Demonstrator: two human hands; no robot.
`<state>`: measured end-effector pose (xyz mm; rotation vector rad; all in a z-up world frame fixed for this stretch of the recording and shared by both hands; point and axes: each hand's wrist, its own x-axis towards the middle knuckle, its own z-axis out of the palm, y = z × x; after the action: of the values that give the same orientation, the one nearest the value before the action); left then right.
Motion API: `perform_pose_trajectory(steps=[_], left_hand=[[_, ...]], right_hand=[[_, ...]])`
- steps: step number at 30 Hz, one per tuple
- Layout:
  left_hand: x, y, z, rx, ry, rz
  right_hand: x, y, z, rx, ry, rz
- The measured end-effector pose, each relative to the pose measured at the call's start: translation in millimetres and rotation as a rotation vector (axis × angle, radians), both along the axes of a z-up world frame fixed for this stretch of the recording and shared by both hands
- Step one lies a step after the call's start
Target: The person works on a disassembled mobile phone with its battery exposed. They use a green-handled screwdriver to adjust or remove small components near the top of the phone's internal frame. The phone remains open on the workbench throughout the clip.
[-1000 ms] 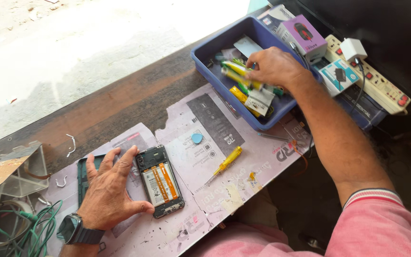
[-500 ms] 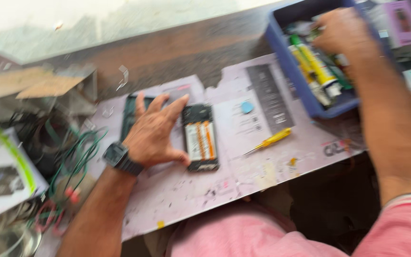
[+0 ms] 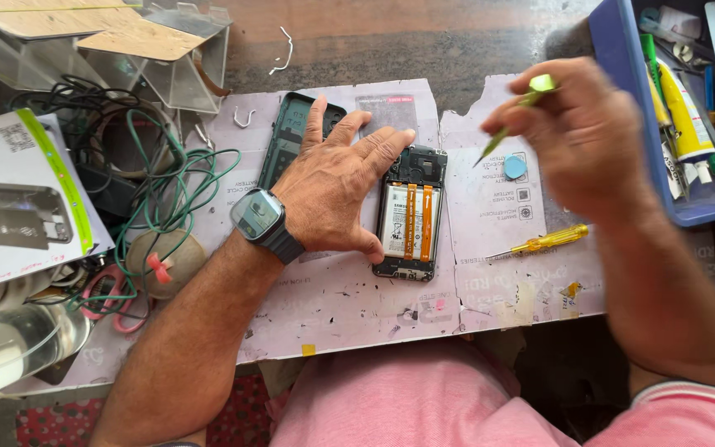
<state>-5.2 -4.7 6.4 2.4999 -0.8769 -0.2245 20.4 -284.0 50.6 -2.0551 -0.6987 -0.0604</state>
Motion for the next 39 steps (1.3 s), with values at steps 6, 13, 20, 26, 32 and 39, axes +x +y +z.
perform_pose_trajectory(steps=[6, 13, 20, 26, 32, 39], left_hand=[[0, 2, -1, 0.031, -0.030, -0.033], [2, 3, -5, 0.003, -0.051, -0.058], [2, -1, -3, 0.059, -0.018, -0.031], [2, 0, -3, 0.043, -0.035, -0.036], [1, 2, -3, 0.008, -0.092, -0.036], [2, -1, -3, 0.051, -0.042, -0.040]], right_hand=[[-39, -13, 8, -0.568, 0.168, 0.010], [-72, -46, 5, -0.928, 0.176, -0.085], [-66, -63, 2, -1.180, 0.262, -0.362], [-43, -40, 4, -0.928, 0.040, -0.353], [-23, -17, -17, -0.831, 0.074, -0.379], [-38, -32, -12, -0.751, 0.176, -0.406]])
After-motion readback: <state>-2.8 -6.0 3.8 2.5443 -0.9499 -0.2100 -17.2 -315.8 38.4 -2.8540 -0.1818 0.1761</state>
